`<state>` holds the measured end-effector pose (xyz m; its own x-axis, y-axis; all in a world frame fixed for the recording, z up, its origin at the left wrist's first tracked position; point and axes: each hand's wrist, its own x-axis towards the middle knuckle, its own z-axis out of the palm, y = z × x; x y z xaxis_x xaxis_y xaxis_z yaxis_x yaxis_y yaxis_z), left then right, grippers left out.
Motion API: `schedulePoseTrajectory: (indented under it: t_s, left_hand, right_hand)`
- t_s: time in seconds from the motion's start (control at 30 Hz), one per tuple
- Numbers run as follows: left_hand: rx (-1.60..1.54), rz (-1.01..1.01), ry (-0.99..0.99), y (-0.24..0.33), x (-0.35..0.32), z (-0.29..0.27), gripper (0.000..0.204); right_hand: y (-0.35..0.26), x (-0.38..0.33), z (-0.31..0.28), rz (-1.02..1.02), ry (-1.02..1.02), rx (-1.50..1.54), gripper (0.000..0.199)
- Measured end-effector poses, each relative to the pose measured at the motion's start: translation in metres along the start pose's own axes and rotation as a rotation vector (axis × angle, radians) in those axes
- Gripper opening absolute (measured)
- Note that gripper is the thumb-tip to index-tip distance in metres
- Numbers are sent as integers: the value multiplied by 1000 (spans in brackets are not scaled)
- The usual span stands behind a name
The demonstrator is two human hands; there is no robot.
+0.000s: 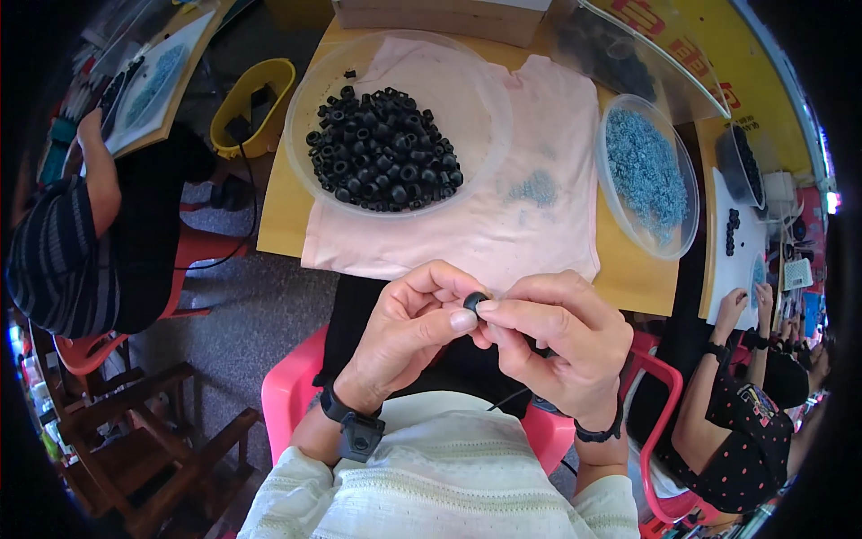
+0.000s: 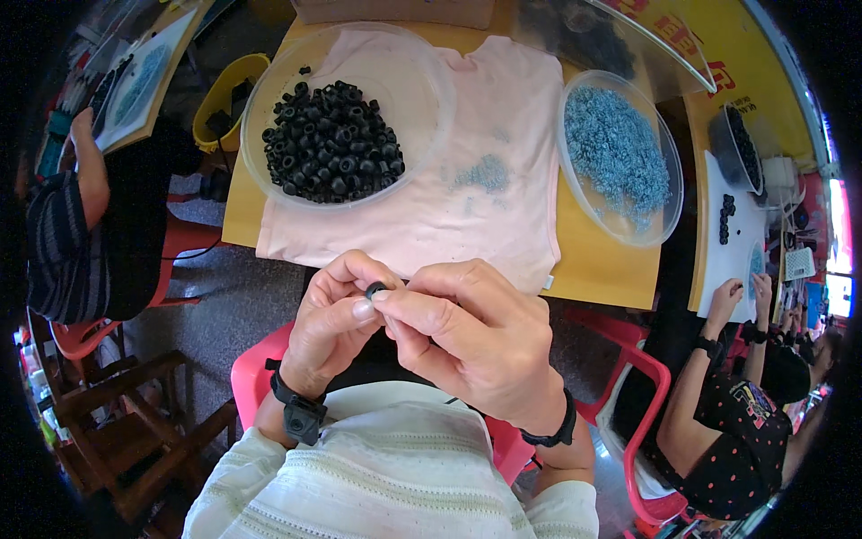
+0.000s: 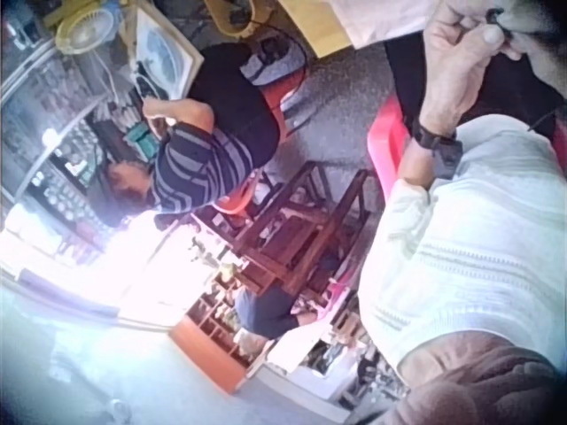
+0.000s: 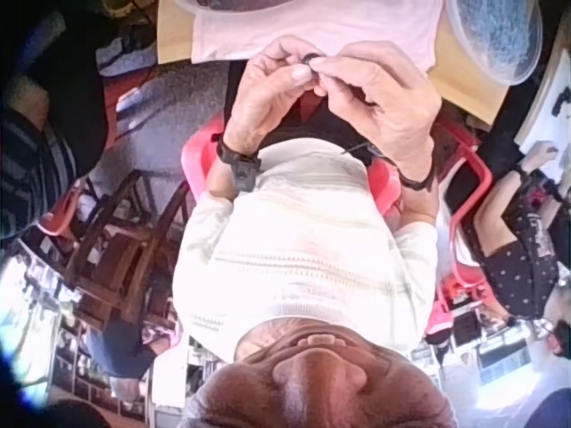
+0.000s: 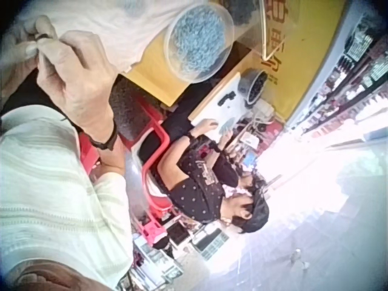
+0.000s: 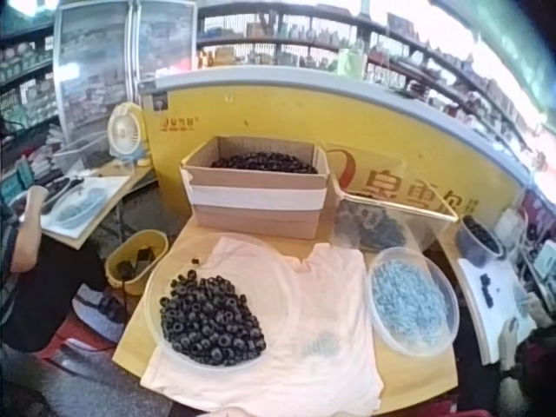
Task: Assembling small blue beads into black rubber gasket rings.
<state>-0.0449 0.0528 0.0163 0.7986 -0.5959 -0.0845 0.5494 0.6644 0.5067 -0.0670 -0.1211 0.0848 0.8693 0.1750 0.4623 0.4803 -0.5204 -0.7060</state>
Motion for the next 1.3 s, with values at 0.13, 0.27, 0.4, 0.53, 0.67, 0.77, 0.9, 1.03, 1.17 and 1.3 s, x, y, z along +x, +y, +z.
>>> schedulePoseTrajectory:
  t_s: [0.13, 0.27, 0.4, 0.53, 0.67, 0.77, 0.9, 1.03, 1.17, 1.3]
  left_hand:
    - [18, 17, 29, 2, 2, -4, 19]
    - [-127, -50, -27, 6, 6, -12, 18]
    - [-181, -60, -60, 8, 9, -15, 17]
    - [-153, -31, -22, 7, 9, -13, 16]
    - [-88, 27, 8, 4, 9, -13, 15]
    - [-29, 72, 49, 0, 8, -13, 16]
    - [20, 186, 82, 3, 6, -17, 15]
    - [119, 187, 17, 22, 8, -17, 16]
    - [163, 157, 4, 27, 9, -20, 17]
    - [206, 118, 53, 26, 6, -14, 20]
  right_hand:
    - [-2, 9, 2, 106, -55, 59, 25]
    - [-1, 21, -4, 241, -51, 193, 21]
    - [1, 25, -6, 214, -56, 128, 21]
    - [1, 19, 4, 82, -57, 38, 27]
    - [2, 16, 5, -36, -95, -112, 34]
    - [2, 13, 7, 47, -108, -147, 31]
    - [-3, 21, 4, 190, -183, 69, 26]
    - [-8, 57, -9, 330, -233, 98, 16]
    - [51, 96, 23, 225, -48, -80, 13]
    - [109, 125, 55, 108, -18, -176, 11]
